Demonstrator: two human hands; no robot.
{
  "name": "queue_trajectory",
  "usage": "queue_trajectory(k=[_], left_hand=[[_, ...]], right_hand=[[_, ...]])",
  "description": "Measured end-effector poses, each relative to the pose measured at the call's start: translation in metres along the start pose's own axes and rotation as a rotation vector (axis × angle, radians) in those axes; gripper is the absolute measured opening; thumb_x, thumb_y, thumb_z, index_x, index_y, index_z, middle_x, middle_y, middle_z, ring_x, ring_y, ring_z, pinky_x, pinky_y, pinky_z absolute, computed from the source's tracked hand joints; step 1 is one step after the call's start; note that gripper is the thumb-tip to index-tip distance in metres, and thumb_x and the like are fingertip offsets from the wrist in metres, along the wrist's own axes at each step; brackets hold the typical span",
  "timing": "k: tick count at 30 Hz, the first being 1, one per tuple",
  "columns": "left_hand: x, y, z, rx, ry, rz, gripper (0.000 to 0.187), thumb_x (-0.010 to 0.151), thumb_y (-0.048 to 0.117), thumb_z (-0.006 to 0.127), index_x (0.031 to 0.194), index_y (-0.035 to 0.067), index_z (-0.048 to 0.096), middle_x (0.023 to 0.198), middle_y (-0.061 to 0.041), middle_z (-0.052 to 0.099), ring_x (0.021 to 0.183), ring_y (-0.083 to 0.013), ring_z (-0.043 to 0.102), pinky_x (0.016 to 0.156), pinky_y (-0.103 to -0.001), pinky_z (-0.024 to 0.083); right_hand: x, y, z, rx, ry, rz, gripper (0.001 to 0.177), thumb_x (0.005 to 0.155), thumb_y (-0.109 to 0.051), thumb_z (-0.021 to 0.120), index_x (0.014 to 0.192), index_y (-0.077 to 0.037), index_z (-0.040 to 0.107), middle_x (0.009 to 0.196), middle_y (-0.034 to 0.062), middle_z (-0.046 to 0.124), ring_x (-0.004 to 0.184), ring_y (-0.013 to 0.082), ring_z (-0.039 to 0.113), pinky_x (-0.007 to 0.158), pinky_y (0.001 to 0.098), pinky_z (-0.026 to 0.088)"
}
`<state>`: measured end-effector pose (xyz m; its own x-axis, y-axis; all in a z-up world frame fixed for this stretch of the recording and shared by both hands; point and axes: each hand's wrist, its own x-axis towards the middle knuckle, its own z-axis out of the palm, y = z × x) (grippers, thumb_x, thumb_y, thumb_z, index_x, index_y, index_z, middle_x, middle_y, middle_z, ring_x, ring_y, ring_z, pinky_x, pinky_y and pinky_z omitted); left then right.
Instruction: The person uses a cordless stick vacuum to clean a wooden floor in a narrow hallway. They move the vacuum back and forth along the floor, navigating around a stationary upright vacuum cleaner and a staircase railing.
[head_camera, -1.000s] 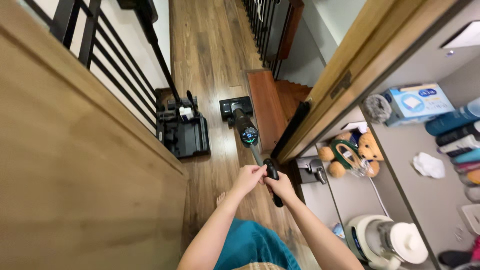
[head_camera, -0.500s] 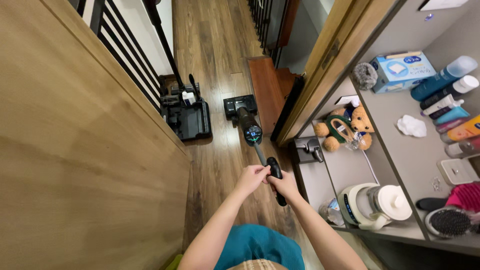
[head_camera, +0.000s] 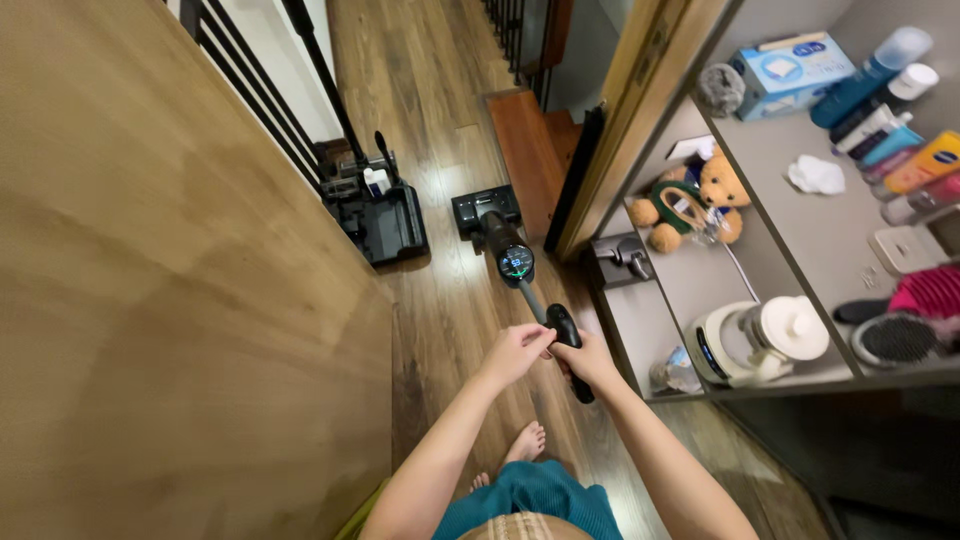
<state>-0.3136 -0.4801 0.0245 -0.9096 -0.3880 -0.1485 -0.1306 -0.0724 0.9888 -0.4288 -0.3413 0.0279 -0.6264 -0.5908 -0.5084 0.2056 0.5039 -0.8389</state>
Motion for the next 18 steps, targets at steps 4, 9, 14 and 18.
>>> queue_trajectory(k=[4,9,14,18], left_hand=[[-0.035,0.013,0.007,0.025,-0.022,-0.009,0.033,0.098,0.029,0.068,0.103,-0.003,0.075,0.087,-0.008,0.077,0.077,-0.0129,0.073,0.072,-0.027,0.056],[-0.069,0.022,0.013,0.084,-0.064,-0.002,0.036,0.099,0.031,0.066,0.102,-0.003,0.076,0.088,-0.009,0.079,0.077,-0.0132,0.074,0.073,-0.026,0.058],[-0.091,0.042,0.021,0.051,-0.114,0.081,0.034,0.099,0.030,0.066,0.102,-0.003,0.075,0.092,-0.010,0.079,0.084,-0.0134,0.075,0.079,-0.028,0.058],[-0.109,0.073,0.022,0.083,-0.095,0.144,0.029,0.099,0.028,0.066,0.102,0.000,0.073,0.094,-0.008,0.078,0.089,-0.0129,0.074,0.083,-0.029,0.056]], right_hand=[[-0.039,0.003,0.005,0.062,-0.020,0.012,0.009,0.084,-0.013,0.072,0.088,-0.005,0.069,0.055,0.0025,0.056,0.043,0.0125,0.051,0.041,0.0295,0.042],[-0.089,0.010,0.005,0.080,-0.070,0.044,0.011,0.085,-0.016,0.072,0.089,-0.006,0.072,0.054,0.0027,0.054,0.042,0.0129,0.049,0.041,0.0297,0.040],[-0.118,-0.003,-0.010,-0.108,-0.081,-0.017,0.014,0.085,-0.017,0.073,0.090,-0.004,0.075,0.057,0.0016,0.057,0.044,0.0112,0.053,0.043,0.0291,0.045],[-0.143,-0.039,-0.020,-0.256,-0.077,-0.005,0.027,0.087,-0.020,0.078,0.087,0.005,0.069,0.059,0.0035,0.060,0.047,0.0128,0.058,0.046,0.0303,0.049]])
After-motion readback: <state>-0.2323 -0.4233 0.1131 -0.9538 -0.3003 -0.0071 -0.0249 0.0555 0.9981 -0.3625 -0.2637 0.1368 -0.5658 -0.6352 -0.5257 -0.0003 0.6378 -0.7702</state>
